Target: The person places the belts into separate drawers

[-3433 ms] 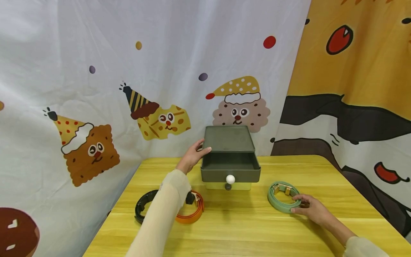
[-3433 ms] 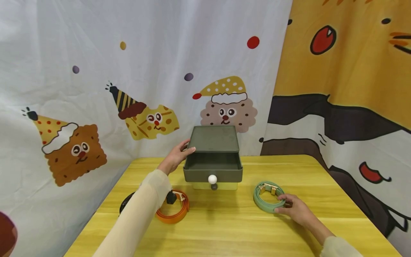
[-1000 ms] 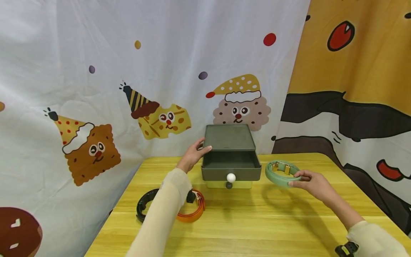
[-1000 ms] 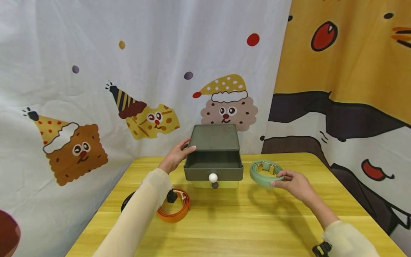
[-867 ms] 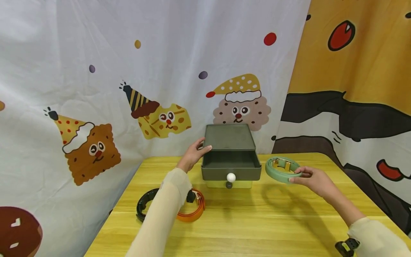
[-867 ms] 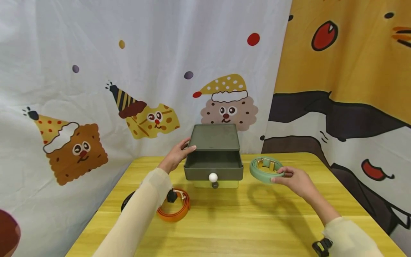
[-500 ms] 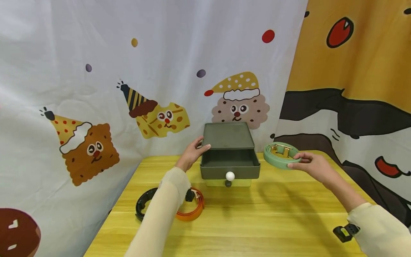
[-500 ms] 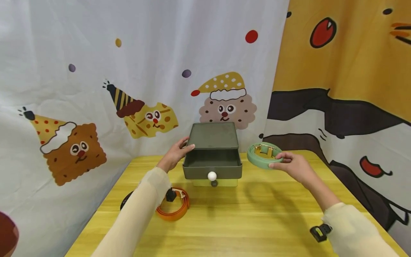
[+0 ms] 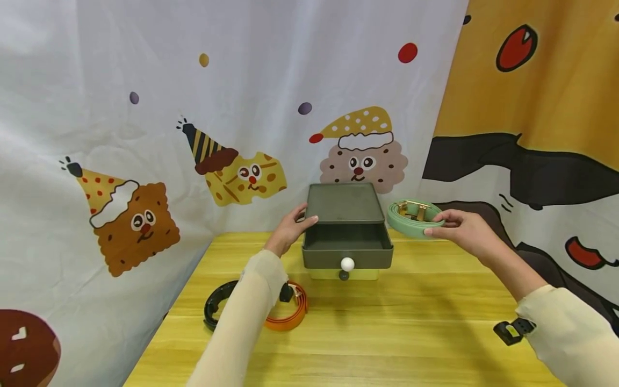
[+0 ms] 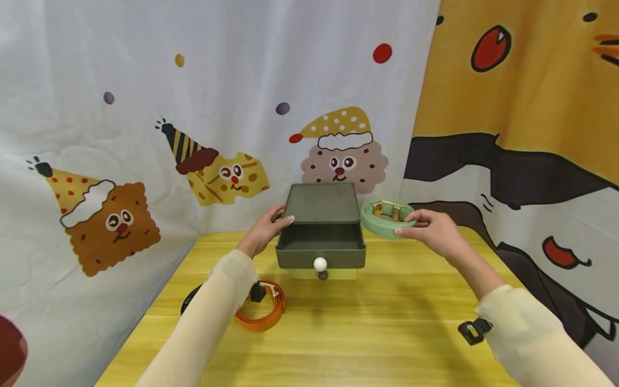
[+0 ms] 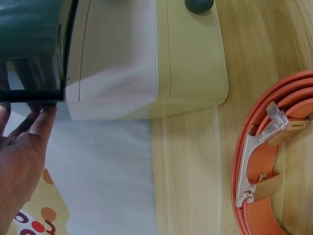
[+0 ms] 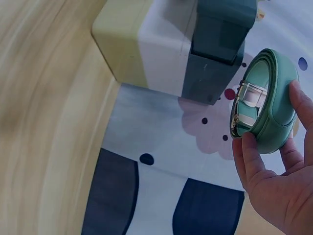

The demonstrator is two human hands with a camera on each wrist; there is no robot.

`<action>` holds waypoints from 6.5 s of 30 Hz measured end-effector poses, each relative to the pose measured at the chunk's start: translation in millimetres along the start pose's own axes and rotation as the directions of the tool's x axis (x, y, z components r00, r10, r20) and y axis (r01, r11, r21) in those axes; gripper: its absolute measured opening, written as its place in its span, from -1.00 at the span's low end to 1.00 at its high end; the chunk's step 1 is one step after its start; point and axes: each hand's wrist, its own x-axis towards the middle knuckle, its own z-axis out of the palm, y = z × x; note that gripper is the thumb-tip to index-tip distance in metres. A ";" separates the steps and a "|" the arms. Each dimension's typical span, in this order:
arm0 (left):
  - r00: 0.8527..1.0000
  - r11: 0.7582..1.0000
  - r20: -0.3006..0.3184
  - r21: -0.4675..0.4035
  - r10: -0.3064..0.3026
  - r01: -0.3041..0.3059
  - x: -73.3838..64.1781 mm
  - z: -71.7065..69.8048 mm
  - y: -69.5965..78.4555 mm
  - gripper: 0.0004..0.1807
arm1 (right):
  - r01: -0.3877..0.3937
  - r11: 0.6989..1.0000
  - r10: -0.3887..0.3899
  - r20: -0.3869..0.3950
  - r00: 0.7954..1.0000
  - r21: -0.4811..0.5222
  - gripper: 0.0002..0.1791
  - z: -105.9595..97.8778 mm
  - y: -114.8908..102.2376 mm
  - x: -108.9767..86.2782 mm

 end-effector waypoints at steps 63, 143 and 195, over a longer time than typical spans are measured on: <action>0.998 1.000 -0.054 -0.015 0.021 -0.022 12.5 2.0 -17.6 -0.17 | 0.058 0.982 -0.111 0.298 0.948 0.182 -0.59 73.2 -69.5 13.1; 0.998 1.000 -0.058 0.001 0.028 -0.028 10.3 2.5 -16.9 -0.17 | -0.012 0.998 0.008 0.066 0.998 0.064 -0.31 116.6 -96.2 16.8; 0.999 1.000 -0.052 -0.011 0.012 -0.013 10.0 4.1 -17.5 -0.18 | 0.039 0.942 -0.068 0.077 0.995 0.333 -0.43 129.6 -97.3 -8.0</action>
